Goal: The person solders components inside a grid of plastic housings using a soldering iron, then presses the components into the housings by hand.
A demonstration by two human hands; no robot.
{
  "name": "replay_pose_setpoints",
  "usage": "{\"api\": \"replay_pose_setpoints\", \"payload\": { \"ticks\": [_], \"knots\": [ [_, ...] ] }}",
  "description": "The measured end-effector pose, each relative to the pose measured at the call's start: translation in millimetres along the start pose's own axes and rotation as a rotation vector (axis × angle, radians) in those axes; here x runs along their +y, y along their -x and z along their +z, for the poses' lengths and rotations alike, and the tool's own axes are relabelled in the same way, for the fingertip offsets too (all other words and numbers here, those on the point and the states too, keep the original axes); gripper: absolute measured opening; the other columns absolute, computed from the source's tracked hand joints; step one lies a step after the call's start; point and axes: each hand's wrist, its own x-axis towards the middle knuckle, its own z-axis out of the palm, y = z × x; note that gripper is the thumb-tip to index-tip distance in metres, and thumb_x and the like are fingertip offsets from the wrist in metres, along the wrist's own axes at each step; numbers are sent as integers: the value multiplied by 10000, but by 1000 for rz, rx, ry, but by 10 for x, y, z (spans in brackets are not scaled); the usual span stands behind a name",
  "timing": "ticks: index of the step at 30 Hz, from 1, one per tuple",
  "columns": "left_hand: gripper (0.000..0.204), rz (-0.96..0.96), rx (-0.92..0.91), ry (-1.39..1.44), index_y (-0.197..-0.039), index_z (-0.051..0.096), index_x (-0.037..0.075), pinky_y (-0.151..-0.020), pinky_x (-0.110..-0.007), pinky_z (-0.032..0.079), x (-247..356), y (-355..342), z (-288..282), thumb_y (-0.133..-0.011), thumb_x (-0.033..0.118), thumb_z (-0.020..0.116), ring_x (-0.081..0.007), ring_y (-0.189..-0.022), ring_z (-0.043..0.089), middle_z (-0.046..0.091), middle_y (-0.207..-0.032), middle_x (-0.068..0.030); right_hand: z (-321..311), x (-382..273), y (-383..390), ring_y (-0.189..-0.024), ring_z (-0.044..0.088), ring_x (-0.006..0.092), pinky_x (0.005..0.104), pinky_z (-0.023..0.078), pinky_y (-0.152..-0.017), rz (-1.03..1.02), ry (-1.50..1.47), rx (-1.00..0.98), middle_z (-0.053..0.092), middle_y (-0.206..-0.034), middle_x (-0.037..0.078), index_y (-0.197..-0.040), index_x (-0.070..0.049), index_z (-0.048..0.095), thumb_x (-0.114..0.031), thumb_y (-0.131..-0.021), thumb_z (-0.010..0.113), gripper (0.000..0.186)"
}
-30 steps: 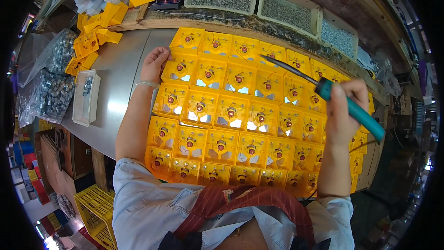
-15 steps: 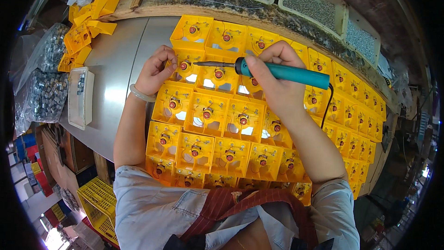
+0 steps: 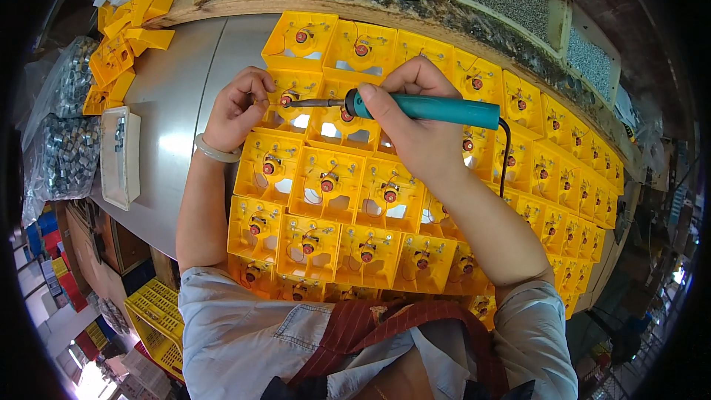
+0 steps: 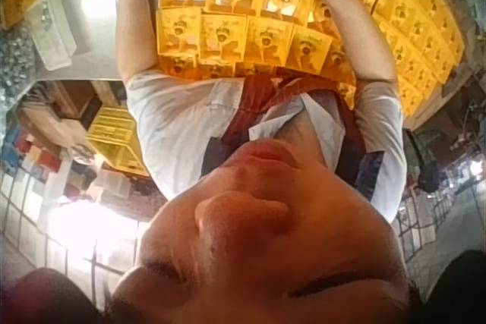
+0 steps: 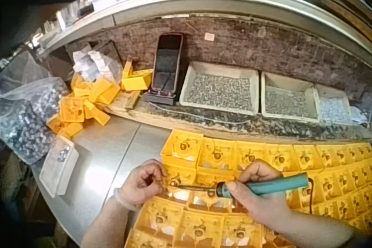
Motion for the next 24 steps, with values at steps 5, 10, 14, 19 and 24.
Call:
{"api": "replay_pose_setpoints", "payload": {
  "ticks": [5,10,14,19,24],
  "knots": [
    [129,39,-13,-50,-764,451,46,-608,-159,454,-56,-18,-41,-754,-49,537,-34,-696,438,460,-957,-27,2,17,-6,-509,465,10,165,330,-437,22,-19,-1,599,-682,19,-802,-53,488,-73,-834,674,189],
    [121,10,-19,9,-764,457,45,-619,-157,461,-1,1,-3,-759,-46,537,-35,-706,440,457,-967,-29,56,45,10,-563,500,23,172,361,-482,13,-36,3,603,-705,24,-804,-52,488,-66,-829,676,190],
    [115,26,-33,-23,-754,463,45,-613,-156,458,-59,-2,-22,-759,-41,540,-34,-696,437,458,-967,-25,58,131,3,-599,521,29,173,368,-503,9,2,-5,594,-701,18,-800,-50,490,-58,-824,679,191],
    [99,5,-38,-29,-768,458,49,-759,-208,349,2,12,-48,-772,-40,502,-120,-849,418,451,-968,-57,35,12,1,-608,524,26,173,368,-506,5,-23,-9,585,-690,11,-796,-46,491,-50,-822,678,189],
    [90,0,-52,-29,-767,459,49,-772,-210,347,-43,-71,-44,-773,-28,505,-122,-859,420,452,-968,-57,-217,-125,-21,-563,477,16,166,331,-480,-49,-4,135,554,-653,-9,-774,-56,494,-52,-836,657,174]
  ]
}}
